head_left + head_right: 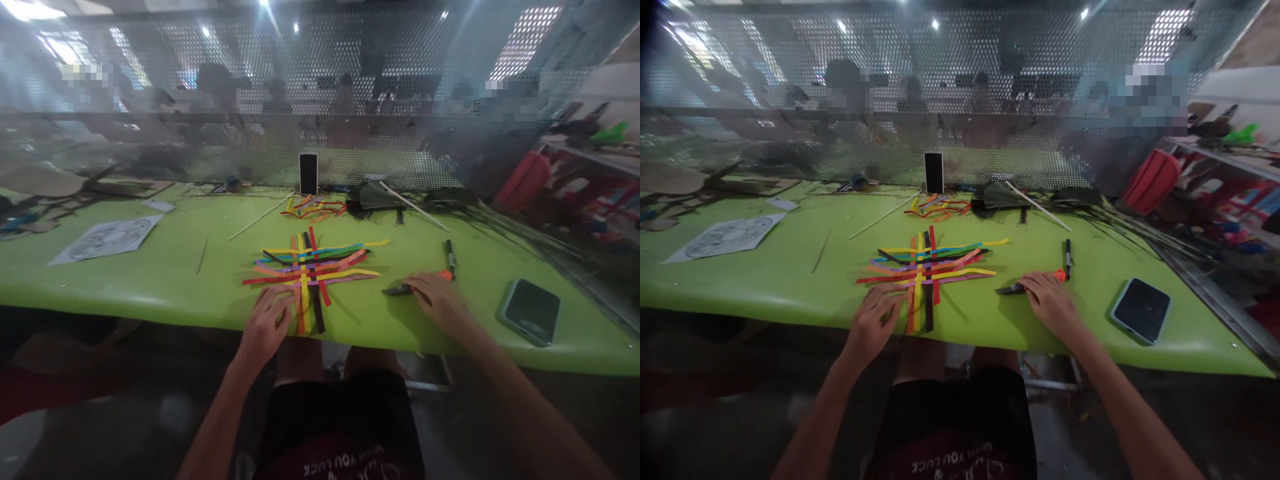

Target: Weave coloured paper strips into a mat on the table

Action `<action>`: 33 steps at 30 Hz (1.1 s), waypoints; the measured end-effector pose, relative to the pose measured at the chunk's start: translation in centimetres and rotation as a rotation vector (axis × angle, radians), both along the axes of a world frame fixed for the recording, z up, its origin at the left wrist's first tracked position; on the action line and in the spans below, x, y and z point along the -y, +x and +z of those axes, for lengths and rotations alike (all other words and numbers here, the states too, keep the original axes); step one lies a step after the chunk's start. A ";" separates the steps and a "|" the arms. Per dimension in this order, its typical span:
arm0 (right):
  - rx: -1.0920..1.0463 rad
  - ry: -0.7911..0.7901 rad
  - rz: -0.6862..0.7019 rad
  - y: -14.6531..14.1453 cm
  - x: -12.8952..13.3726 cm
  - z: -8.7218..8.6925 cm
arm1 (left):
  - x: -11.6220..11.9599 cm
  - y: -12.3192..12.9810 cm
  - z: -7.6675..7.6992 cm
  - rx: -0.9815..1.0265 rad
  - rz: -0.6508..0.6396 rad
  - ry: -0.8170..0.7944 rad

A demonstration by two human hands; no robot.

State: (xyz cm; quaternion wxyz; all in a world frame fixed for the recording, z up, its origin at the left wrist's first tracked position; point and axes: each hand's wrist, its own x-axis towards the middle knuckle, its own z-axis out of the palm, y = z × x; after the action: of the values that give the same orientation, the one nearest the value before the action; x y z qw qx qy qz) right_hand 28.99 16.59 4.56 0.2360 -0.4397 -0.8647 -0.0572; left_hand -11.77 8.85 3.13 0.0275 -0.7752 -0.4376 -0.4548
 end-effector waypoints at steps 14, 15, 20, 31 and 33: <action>0.248 -0.176 -0.100 3.8 -5.8 6.1 | -0.2 1.2 -2.4 0.087 0.132 0.185; 0.242 -0.169 -0.079 2.5 -7.0 7.6 | -0.1 1.2 -2.4 0.095 0.128 0.183; 0.217 -0.248 0.219 -10.4 -15.2 12.1 | -0.2 1.3 -2.6 0.111 0.124 0.213; 0.364 -0.398 0.230 -24.0 -24.9 6.0 | 0.0 1.6 -1.8 0.115 0.190 0.165; 0.354 -0.437 0.246 -23.4 -24.6 6.5 | 0.1 1.6 -1.8 0.117 0.189 0.165</action>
State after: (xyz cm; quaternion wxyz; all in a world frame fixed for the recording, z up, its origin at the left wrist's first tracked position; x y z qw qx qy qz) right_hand 5.63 41.21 11.01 -0.0135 -0.3552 -0.9310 0.0833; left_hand -10.17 8.73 1.31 0.1084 -0.6977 -0.4705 -0.5293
